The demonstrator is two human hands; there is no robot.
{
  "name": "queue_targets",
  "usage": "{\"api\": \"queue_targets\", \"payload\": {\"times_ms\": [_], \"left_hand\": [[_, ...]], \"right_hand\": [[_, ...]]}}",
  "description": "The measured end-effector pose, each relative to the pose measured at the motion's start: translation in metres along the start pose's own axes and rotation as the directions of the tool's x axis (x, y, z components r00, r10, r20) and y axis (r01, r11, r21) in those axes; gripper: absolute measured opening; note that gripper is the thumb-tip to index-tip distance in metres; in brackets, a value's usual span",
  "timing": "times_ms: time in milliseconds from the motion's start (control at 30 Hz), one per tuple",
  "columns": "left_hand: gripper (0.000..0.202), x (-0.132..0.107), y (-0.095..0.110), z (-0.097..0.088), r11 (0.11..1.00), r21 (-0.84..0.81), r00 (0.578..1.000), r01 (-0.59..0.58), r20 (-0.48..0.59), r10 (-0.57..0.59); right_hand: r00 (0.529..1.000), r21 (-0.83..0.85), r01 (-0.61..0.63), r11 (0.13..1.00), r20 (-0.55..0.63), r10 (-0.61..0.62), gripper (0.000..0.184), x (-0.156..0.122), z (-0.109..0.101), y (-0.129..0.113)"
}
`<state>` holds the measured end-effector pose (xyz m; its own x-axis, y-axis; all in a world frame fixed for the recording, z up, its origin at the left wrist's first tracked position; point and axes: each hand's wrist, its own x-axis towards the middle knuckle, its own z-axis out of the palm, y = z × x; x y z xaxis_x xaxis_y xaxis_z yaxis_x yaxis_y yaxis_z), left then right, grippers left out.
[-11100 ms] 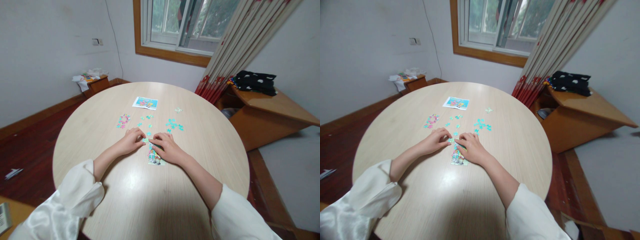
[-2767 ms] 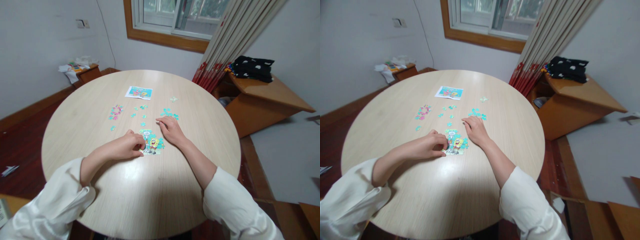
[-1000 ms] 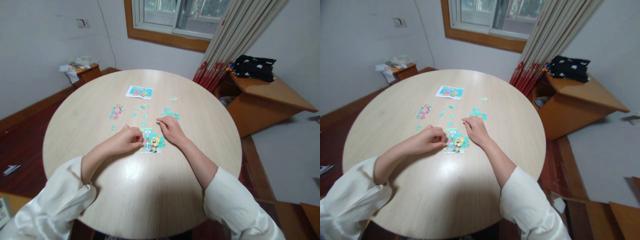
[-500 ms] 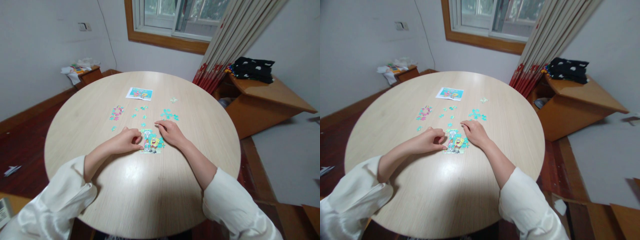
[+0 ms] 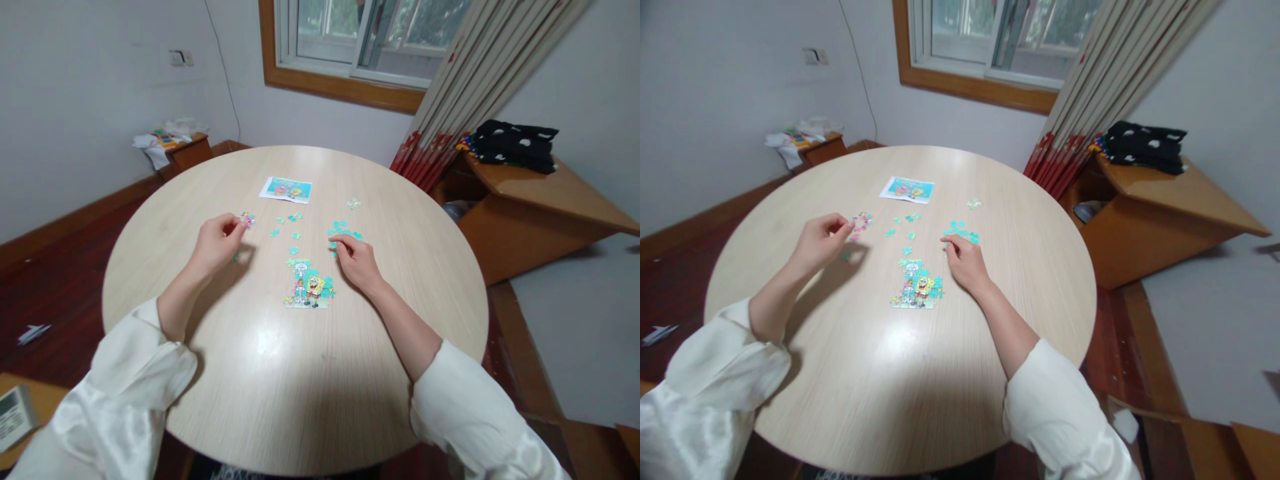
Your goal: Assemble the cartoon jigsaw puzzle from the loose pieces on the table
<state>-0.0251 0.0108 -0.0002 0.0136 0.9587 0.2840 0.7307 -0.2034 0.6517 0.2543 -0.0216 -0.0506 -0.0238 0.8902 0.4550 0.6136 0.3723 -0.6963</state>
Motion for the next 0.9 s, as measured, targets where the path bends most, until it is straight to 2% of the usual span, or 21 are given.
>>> {"api": "queue_targets", "payload": {"times_ms": [67, 133, 200, 267, 367, 467, 633, 900], "left_hand": [[0.019, 0.01, -0.013, -0.006, 0.996, 0.06, 0.993, 0.068, -0.1, -0.062], [0.02, 0.016, -0.024, -0.009, 0.986, 0.123, 0.985, 0.112, -0.143, -0.094], [0.023, 0.019, -0.032, -0.009, 0.972, 0.185, 0.986, 0.147, -0.104, -0.129], [0.023, 0.019, -0.035, -0.007, 0.962, 0.236, 0.99, 0.139, -0.018, -0.139], [0.023, 0.016, -0.036, -0.001, 0.957, 0.286, 0.993, 0.052, 0.085, -0.079], [0.024, 0.015, -0.038, 0.003, 0.94, 0.342, 0.99, -0.008, 0.134, -0.041], [0.024, 0.017, -0.044, 0.006, 0.919, 0.394, 0.983, -0.025, 0.177, -0.049], [0.017, 0.021, -0.049, 0.011, 0.928, 0.373, 0.985, 0.014, 0.157, -0.078]], "right_hand": [[1.0, 0.017, -0.011, 1.0, -0.004, 0.011, 0.027, 0.0, 0.0, 0.001], [1.0, 0.026, -0.014, 1.0, 0.0, 0.014, 0.027, 0.0, 0.001, 0.002], [1.0, 0.035, -0.014, 0.999, 0.003, 0.014, 0.027, 0.0, 0.001, 0.002], [1.0, 0.042, -0.014, 0.999, 0.001, 0.014, 0.027, 0.0, 0.001, 0.002], [1.0, 0.041, -0.016, 0.999, 0.0, 0.016, 0.027, 0.001, 0.001, 0.002], [1.0, 0.032, -0.014, 0.999, 0.003, 0.014, 0.027, 0.001, 0.001, 0.002], [1.0, 0.032, -0.016, 0.999, 0.005, 0.016, 0.027, 0.001, 0.001, 0.002], [1.0, 0.03, -0.009, 1.0, 0.019, 0.008, 0.028, 0.0, 0.001, 0.003]]}}
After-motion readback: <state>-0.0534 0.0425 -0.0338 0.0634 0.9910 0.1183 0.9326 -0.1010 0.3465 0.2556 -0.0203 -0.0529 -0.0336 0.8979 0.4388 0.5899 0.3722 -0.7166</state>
